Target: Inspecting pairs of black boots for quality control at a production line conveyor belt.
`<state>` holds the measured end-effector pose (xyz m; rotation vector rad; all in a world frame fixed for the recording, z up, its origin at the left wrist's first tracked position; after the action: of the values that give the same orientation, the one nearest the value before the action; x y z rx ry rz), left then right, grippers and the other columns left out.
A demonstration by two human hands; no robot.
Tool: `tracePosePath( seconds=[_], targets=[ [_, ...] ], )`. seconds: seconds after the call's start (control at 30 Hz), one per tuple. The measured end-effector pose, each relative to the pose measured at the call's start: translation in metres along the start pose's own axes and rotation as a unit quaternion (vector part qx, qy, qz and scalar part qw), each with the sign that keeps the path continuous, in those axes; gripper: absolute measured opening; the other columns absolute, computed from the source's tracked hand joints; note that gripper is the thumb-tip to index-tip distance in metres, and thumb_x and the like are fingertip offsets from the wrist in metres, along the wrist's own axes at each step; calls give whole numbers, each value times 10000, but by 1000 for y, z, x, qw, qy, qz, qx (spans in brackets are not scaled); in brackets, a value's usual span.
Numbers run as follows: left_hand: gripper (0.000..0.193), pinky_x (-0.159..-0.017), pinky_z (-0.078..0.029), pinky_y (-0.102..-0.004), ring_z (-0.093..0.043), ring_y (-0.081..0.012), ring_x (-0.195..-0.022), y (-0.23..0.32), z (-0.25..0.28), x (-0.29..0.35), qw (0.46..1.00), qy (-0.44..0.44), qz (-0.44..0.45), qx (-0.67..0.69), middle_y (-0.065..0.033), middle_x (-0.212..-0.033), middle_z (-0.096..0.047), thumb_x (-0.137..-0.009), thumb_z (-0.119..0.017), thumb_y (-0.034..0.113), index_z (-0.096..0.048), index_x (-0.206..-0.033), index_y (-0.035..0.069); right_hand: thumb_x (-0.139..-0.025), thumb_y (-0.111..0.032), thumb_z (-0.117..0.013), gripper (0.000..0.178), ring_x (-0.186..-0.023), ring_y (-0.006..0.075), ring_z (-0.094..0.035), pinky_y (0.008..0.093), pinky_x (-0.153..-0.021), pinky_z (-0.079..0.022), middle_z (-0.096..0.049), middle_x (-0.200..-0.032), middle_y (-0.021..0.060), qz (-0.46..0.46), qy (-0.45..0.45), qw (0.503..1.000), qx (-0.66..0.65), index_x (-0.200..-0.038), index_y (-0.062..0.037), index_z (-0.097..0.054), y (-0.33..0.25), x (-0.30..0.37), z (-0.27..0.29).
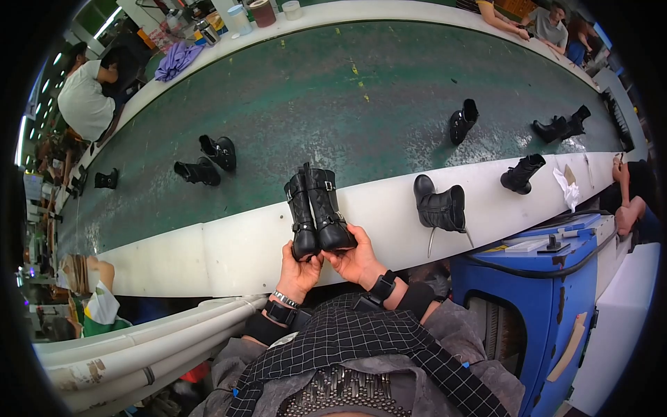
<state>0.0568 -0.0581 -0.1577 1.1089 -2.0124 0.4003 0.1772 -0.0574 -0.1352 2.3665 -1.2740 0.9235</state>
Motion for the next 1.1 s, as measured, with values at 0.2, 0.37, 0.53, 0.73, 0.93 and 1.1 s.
tracePosePath(
  seconds=[0.2, 0.37, 0.53, 0.73, 0.93, 1.1],
  targets=[
    [532, -535, -567, -220, -641, -276, -730, 1, 1, -1, 1000, 0, 12, 17, -130, -847, -619, -854, -494, 507, -590, -941, -9, -831, -498, -534, 527, -739, 293, -663, 252, -517, -559, -617, -974, 108, 12, 6, 1000, 10, -1064, -27, -573, -5, 1, -1],
    [575, -544, -570, -241, -641, -286, -804, 7, -1, 3, 998, -31, 28, 44, -141, -887, -609, -851, -481, 531, -571, -988, -21, -812, -505, -547, 546, -855, 302, -623, 251, -521, -525, -609, -965, 107, 53, 23, 998, 22, -1087, -33, -568, -23, 1, 2],
    [507, -531, -569, -255, -644, -302, -793, 14, -1, 8, 994, -49, 21, 98, -141, -865, -611, -841, -512, 497, -583, -938, 4, -814, -483, -561, 544, -841, 293, -638, 253, -493, -521, -608, -982, 133, 102, 56, 992, 44, -1098, -19, -559, -44, 3, 16],
    [390, -526, -567, -261, -648, -310, -789, 21, 6, 7, 985, -64, 1, 162, -115, -798, -611, -841, -546, 407, -584, -841, 19, -769, -531, -593, 540, -793, 288, -639, 247, -496, -503, -610, -901, 91, 66, 69, 995, -30, -984, -36, -604, -43, 0, 28],
    [369, -528, -565, -263, -649, -314, -795, 16, 14, 4, 981, -73, 16, 179, -97, -790, -607, -837, -550, 399, -587, -835, 31, -772, -566, -567, 531, -774, 256, -645, 243, -494, -479, -623, -858, 80, -22, -59, 995, -74, -956, -70, -612, -26, 1, 9],
    [396, -511, -566, -266, -657, -301, -774, 8, 15, 1, 983, -69, 24, 168, -80, -813, -636, -836, -546, 424, -612, -897, 38, -797, -602, -491, 561, -690, 157, -533, 198, -464, -441, -537, -777, 127, -64, -74, 991, -95, -940, -67, -583, -16, 6, 3]
  ],
)
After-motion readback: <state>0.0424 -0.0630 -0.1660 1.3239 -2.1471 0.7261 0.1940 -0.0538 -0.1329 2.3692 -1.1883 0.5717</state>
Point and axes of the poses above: each hand's wrist, its own x-axis away from the middle knuckle, its own z-axis out of the back of the hand, y = z × x, the point moved 6 cm from there along -x, towards the middle knuckle
